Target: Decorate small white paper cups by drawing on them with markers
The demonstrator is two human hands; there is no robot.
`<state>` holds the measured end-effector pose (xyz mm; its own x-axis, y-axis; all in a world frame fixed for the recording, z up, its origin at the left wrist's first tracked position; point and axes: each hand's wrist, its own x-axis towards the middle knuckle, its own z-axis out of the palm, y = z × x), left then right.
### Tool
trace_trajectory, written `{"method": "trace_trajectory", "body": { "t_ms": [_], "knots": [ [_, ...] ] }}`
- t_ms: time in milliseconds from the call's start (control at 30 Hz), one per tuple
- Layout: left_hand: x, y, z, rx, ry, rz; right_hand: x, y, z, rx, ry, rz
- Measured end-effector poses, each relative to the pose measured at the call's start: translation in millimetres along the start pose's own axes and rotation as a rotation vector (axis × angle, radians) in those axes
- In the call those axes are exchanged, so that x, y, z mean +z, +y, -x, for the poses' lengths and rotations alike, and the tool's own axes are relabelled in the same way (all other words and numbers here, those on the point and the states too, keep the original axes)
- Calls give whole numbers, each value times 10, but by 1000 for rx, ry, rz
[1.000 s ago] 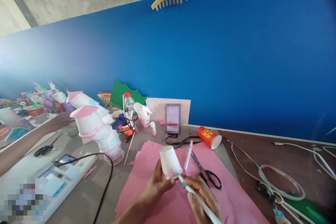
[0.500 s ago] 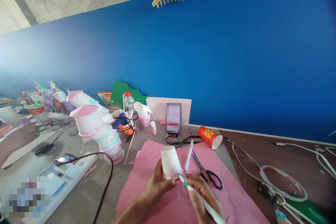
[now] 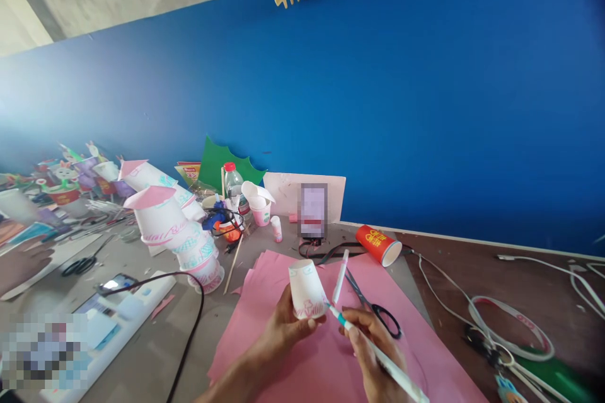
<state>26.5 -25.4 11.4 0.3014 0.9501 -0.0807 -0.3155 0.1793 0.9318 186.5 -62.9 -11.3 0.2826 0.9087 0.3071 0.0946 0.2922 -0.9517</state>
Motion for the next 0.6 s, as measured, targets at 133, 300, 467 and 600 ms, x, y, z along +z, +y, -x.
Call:
{"method": "trace_trajectory", "body": {
  "t_ms": [133, 300, 467, 600],
  "knots": [
    [-4, -10, -8, 25, -17, -1, -4, 6, -16, -56, -15, 19],
    [-30, -46, -31, 16, -17, 12, -15, 50, -27, -71, -11, 37],
    [-25, -43, -21, 33, -36, 8, -59, 97, -27, -78, -100, 73],
    [-19, -39, -14, 48, -52, 30, -76, 67, -33, -41, -45, 58]
  ]
}}
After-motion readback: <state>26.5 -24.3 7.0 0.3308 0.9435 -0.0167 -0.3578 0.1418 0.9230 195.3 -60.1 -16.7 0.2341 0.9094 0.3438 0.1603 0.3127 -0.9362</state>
